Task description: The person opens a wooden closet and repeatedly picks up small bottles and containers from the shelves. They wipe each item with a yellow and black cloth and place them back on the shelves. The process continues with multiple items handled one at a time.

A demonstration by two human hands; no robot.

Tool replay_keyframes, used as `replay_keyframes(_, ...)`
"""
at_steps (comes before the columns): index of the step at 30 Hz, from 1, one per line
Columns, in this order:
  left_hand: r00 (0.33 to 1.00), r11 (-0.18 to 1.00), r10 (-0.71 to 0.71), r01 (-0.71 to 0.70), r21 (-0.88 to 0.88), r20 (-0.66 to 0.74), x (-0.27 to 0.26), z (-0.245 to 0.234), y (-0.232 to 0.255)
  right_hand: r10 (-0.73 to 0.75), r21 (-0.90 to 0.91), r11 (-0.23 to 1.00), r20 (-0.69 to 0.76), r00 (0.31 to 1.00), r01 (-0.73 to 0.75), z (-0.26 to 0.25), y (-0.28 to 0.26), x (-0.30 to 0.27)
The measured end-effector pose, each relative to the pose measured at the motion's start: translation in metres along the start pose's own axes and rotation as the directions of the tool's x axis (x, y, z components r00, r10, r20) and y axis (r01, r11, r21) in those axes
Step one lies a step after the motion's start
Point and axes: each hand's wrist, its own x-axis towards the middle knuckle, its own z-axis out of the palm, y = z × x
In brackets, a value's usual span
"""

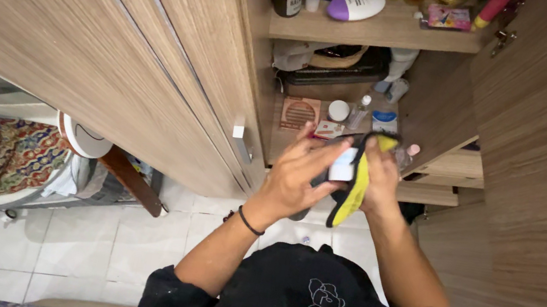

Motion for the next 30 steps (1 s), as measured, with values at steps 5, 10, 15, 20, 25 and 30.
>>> replay_keyframes(5, 0.988, 0.978, -0.144, 0.134, -0.159, -0.058, -0.001, 0.003, 0.000, 0.265, 0.338, 0.897, 0.101, 0.959, -0.284, -0.004, 0.009, 0.002)
replay_keyframes(10, 0.999, 0.992, -0.031, 0.026, 0.124, 0.034, -0.001, -0.006, -0.004, -0.101, 0.009, 0.994, 0.353, 0.930, 0.104, 0.000, -0.011, -0.016)
replay_keyframes(15, 0.989, 0.984, -0.059, 0.035, 0.176, 0.132, -0.001, -0.002, -0.004, -0.113, 0.034, 0.993, 0.001, 0.994, 0.113, 0.009, -0.003, -0.005)
replay_keyframes(20, 0.990, 0.991, -0.130, 0.127, 0.051, 0.063, -0.006, 0.002, -0.009, 0.022, 0.242, 0.969, 0.117, 0.993, -0.050, 0.007, 0.006, -0.012)
replay_keyframes(25, 0.989, 0.982, -0.109, 0.092, 0.163, 0.096, -0.007, -0.001, -0.011, -0.150, -0.220, 0.950, 0.301, 0.942, 0.221, 0.001, -0.001, -0.015)
replay_keyframes(30, 0.992, 0.991, -0.092, 0.082, 0.107, 0.085, -0.002, -0.002, -0.005, -0.068, 0.031, 0.997, -0.063, 0.996, 0.070, 0.005, 0.009, 0.000)
